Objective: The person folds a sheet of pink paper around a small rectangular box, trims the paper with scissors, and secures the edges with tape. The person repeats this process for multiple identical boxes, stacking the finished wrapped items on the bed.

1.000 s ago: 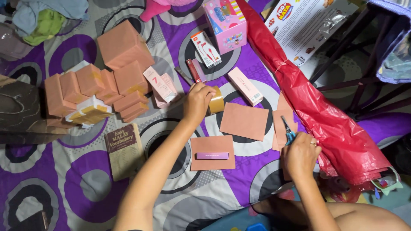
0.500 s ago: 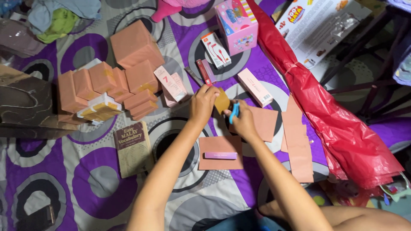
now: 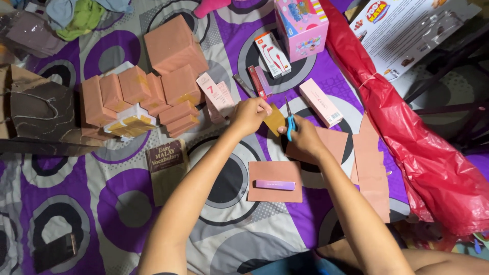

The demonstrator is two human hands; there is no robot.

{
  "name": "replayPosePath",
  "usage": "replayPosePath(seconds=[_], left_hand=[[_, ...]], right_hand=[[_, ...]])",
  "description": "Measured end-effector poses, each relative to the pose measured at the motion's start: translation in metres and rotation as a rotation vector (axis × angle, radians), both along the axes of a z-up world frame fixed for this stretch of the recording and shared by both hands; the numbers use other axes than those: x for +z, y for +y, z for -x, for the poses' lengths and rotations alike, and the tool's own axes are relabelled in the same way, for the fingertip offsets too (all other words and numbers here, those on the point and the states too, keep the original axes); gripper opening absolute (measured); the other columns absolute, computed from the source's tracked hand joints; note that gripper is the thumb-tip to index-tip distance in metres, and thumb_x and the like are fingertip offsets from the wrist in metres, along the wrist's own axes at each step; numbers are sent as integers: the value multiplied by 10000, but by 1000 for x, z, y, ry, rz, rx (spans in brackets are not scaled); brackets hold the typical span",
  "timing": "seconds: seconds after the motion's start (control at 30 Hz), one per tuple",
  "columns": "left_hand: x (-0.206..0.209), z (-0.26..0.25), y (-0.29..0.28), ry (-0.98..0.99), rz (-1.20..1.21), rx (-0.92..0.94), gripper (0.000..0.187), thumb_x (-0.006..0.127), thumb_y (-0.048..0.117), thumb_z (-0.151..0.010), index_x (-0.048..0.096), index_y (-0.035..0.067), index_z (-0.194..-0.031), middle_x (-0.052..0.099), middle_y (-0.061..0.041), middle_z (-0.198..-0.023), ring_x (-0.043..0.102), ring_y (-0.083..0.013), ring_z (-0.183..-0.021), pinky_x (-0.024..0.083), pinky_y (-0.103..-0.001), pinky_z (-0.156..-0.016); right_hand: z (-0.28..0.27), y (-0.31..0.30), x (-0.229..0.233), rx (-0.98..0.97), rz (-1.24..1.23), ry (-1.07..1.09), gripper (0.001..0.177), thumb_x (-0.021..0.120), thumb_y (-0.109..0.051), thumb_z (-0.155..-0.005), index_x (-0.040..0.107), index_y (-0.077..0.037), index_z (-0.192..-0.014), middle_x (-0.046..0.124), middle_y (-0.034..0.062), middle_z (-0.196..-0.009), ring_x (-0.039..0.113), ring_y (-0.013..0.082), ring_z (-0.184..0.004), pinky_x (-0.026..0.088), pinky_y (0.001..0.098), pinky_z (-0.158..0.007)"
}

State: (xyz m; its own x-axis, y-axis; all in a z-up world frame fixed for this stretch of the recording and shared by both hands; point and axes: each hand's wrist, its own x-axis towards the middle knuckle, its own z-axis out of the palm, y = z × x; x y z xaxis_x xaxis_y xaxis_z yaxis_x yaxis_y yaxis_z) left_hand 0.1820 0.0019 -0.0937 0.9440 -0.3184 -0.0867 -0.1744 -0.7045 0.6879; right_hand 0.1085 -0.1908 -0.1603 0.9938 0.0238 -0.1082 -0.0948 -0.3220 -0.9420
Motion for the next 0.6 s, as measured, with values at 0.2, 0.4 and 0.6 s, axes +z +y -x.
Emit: replayPosePath(seconds=[0.2, 0.4, 0.6], left_hand=[[-13, -3, 10, 74, 195, 212, 152, 779, 201, -856, 817, 102, -965, 818, -61, -923, 767, -144, -799, 579, -291, -701], [-25, 0, 17, 344, 391, 345, 215, 752, 179, -865, 773, 97, -1062, 793, -57, -1001, 744, -119, -844, 606, -322, -622], [-48, 6, 24, 426, 494, 332, 267, 744, 164, -879, 743, 70, -1129, 771, -54, -990, 711, -134, -840, 587, -317, -676]], right_hand=[[16, 10, 14, -222, 138, -549, 371, 834, -263, -901, 644, 18, -1053, 623, 99, -904, 545, 160, -824, 479, 338, -733], [80, 75, 8, -122, -412, 207, 304, 818, -332, -852, 617, -110, -799, 542, -67, -664, 521, 78, -594, 445, 282, -530], [77, 106, -14, 163, -1260, 301, 416, 682, -467, -940, 438, -151, -826, 386, -10, -745, 428, 148, -707, 379, 286, -619]])
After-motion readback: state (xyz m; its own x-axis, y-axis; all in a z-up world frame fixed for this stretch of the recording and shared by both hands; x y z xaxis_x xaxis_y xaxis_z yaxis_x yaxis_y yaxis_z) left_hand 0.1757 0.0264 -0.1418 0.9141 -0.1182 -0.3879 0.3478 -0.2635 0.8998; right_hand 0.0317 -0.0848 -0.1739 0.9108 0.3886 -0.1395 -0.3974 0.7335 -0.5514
